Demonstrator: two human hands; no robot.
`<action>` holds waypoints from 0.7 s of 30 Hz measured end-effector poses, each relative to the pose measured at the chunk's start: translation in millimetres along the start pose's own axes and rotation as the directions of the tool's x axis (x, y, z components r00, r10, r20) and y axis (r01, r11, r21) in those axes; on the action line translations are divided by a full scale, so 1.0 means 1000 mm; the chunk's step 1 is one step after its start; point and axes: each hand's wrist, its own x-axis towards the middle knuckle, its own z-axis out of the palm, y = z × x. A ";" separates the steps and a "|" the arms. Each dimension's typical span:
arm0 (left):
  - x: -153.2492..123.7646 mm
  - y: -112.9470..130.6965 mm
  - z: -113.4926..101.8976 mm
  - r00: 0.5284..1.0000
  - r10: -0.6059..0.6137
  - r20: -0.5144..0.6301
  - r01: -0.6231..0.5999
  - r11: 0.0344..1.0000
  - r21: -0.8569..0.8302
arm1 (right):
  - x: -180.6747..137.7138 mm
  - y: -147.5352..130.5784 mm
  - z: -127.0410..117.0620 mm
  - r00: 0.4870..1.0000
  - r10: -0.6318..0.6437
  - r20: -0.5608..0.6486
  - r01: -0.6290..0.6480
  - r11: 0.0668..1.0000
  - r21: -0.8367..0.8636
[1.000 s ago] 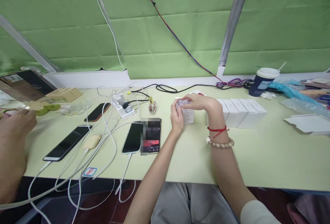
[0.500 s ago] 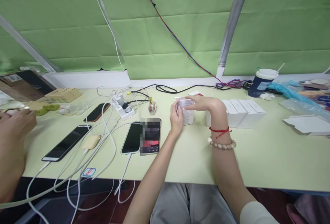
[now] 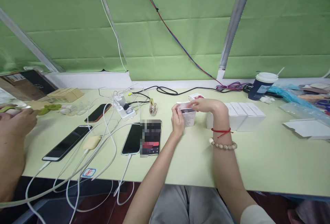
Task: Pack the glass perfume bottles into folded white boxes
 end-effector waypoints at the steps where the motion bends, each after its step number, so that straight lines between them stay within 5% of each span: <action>1: 0.000 0.000 0.000 1.000 -0.006 0.005 0.006 1.000 0.004 | 0.001 0.001 0.000 1.000 0.011 0.005 -0.011 1.000 0.007; 21: 0.001 0.002 0.001 1.000 0.007 0.014 -0.007 1.000 -0.010 | -0.022 -0.012 -0.004 0.995 0.061 -0.083 -0.068 0.994 -0.083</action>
